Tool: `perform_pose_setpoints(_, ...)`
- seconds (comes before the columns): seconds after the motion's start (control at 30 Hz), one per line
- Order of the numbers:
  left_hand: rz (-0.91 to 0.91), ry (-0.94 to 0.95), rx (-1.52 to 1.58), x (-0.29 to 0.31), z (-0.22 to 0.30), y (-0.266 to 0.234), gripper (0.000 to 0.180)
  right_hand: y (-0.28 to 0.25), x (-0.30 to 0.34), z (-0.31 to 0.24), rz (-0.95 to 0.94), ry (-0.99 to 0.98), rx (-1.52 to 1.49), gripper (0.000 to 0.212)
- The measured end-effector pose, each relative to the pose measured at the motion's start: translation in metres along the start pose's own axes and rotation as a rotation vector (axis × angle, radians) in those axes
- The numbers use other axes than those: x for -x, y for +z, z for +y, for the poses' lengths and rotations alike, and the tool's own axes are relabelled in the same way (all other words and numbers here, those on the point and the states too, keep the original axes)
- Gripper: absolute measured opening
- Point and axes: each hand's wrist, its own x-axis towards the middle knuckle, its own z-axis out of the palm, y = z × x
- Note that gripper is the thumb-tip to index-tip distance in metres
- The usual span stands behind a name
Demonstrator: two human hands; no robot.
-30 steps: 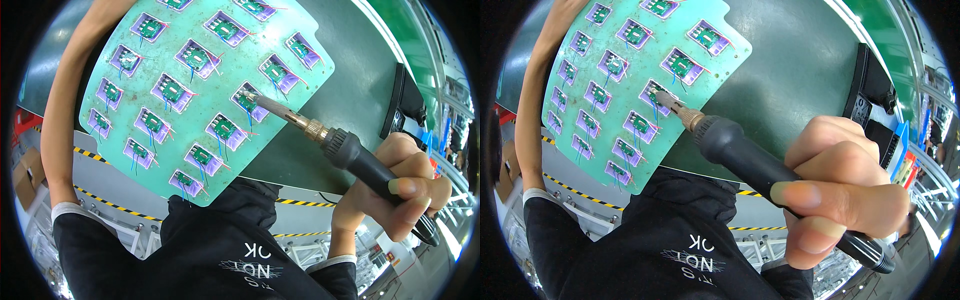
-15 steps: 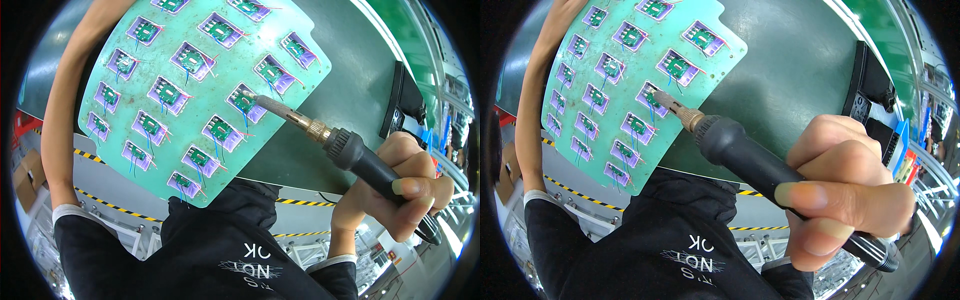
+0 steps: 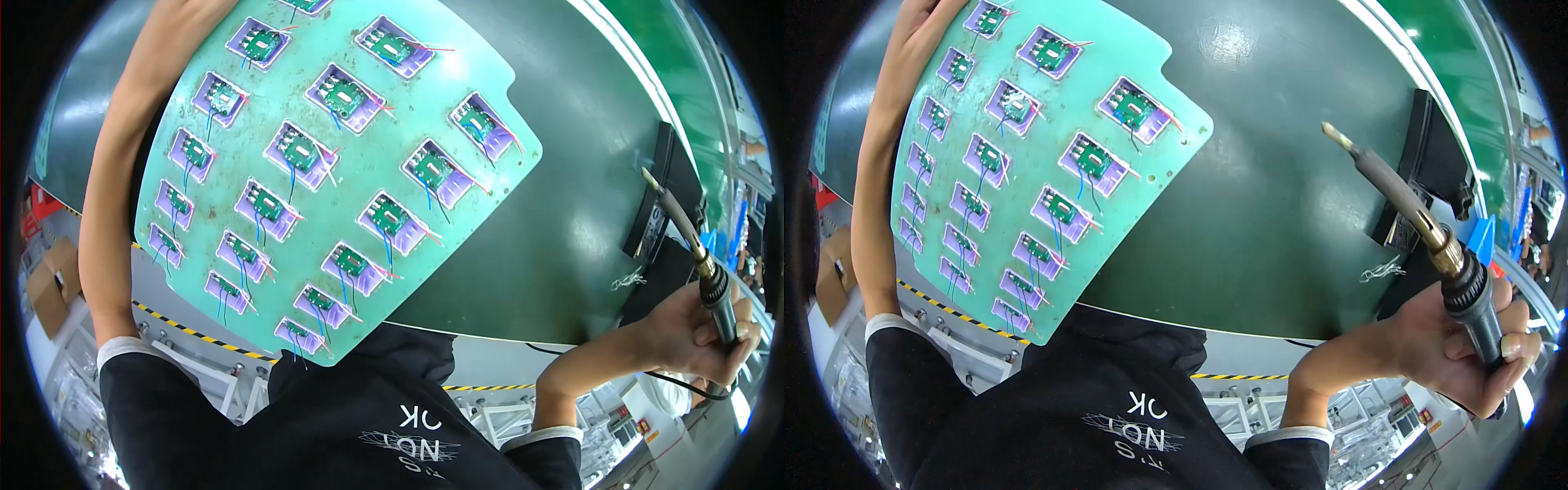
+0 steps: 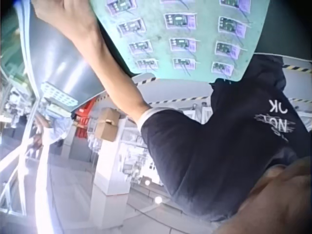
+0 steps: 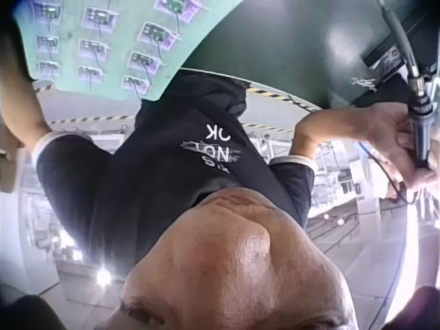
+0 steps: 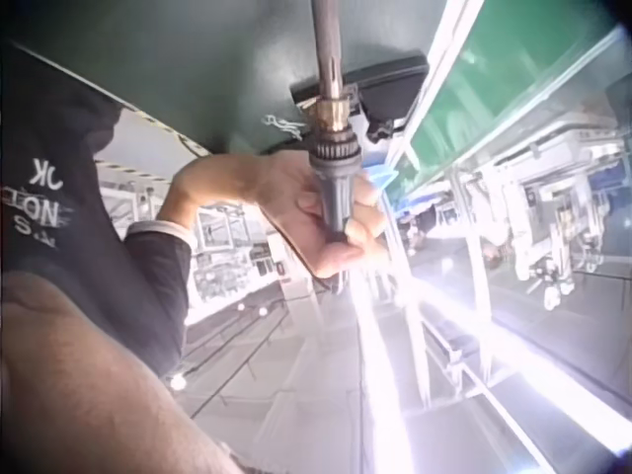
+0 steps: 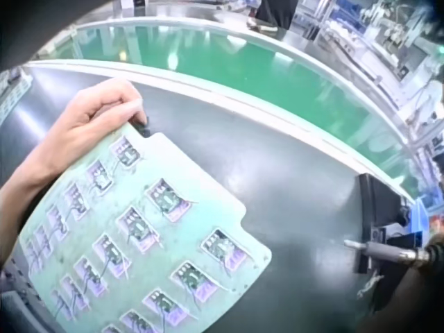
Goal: Soldering electronic components onto several printed circuit boards held in a fixture.
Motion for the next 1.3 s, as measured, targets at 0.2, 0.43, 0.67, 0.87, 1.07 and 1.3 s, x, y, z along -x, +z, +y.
perform_pose_setpoints(0.2, 0.081, -0.013, -0.146, -0.004, 0.011, -0.009, 0.022, 0.000, 0.000, 0.003, 0.085, 0.026, 0.081, 0.022)
perform_pose_setpoints(0.43, 0.197, -0.313, -0.009, 0.007, -0.002, -0.007, 0.039, -0.001, 0.009, 0.005, 0.011, 0.138, -0.006, 0.020)
perform_pose_setpoints(0.67, 0.150, -0.373, 0.067, 0.010, 0.002, -0.010, 0.048, -0.001, 0.019, 0.004, -0.044, 0.115, -0.002, 0.022)
perform_pose_setpoints(0.87, 0.151, -0.356, 0.137, 0.013, -0.005, -0.010, 0.048, 0.010, 0.022, 0.003, -0.100, 0.111, -0.037, 0.022)
perform_pose_setpoints(1.07, 0.159, -0.420, 0.132, 0.009, 0.001, -0.008, 0.050, 0.018, 0.022, 0.006, -0.207, 0.101, -0.014, 0.020)
perform_pose_setpoints(1.3, -0.028, 0.384, 1.646, 0.002, -0.037, 0.012, 0.052, 0.030, 0.023, 0.009, -0.199, 0.079, -0.061, 0.020)
